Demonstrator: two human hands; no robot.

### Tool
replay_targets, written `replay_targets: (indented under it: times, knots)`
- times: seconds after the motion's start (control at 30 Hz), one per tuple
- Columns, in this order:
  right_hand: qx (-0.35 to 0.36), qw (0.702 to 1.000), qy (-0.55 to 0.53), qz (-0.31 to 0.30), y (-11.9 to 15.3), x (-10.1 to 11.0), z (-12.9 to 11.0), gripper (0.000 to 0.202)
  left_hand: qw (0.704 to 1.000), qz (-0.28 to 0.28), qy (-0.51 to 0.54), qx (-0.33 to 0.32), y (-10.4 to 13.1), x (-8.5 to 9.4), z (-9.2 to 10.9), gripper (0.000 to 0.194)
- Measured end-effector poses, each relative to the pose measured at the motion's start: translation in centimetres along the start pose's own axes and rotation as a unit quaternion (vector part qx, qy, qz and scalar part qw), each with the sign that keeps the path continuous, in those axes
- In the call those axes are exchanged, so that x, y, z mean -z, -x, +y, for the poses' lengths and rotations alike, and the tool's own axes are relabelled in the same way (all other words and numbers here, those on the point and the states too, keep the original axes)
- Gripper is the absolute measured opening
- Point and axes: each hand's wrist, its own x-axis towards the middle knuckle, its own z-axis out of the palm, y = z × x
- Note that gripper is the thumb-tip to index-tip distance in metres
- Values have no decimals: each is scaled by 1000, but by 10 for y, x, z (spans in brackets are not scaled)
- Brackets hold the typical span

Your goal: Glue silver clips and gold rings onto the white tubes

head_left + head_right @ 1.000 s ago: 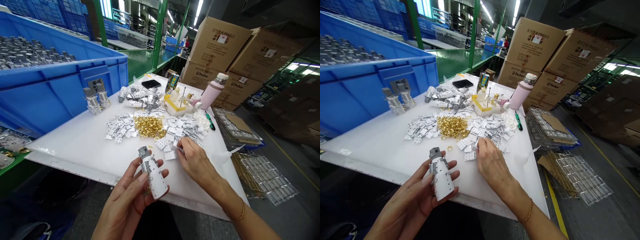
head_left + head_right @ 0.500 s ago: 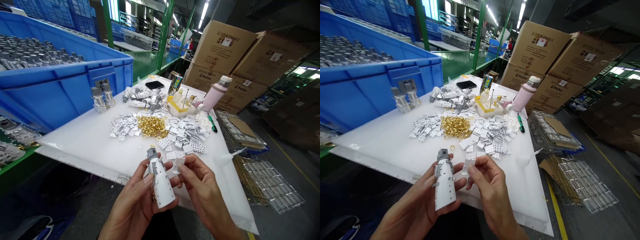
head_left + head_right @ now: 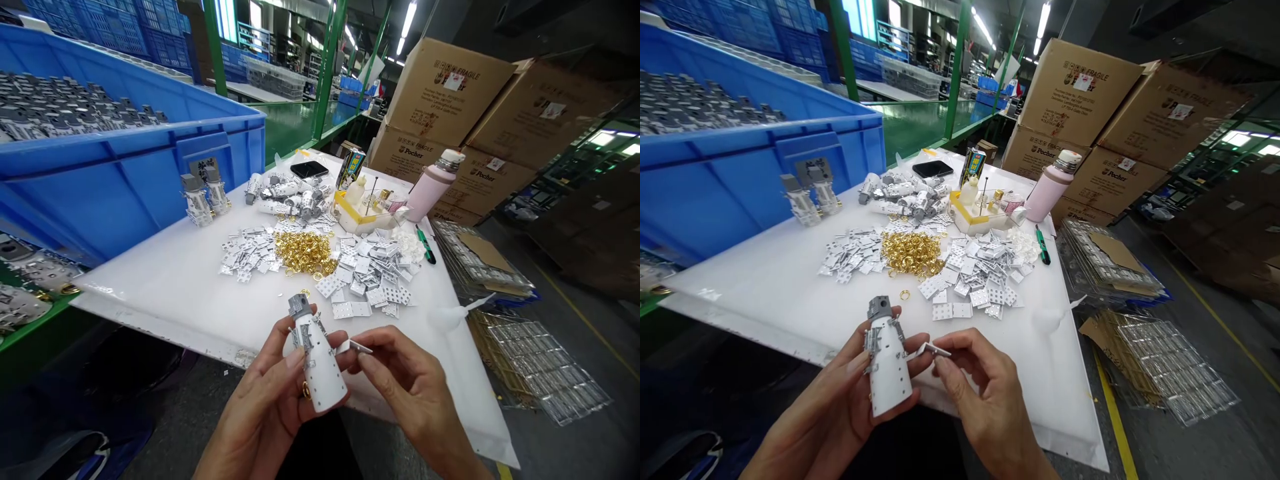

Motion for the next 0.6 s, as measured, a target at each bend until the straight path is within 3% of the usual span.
replay_targets:
  times: [0.1,0.23,0.3,0.43,0.6]
  knots:
    - [104,983,151,-1,0,12,-7,11,1000,16,-3,12,1,-4,3,51]
    - [173,959,204,94,2,14,-18,18,997,63,-5,47,2,-11,3,30]
    - [233,936,238,112,3,9,-25,25,996,66,-24,61,3,-13,2,16]
    - [356,895,269,9,-1,2,-38,33,996,32,-30,80,5,-15,2,12]
    - [371,879,296,-39,-8,3,-41,31,996,-1,-27,80,5,-16,1,15]
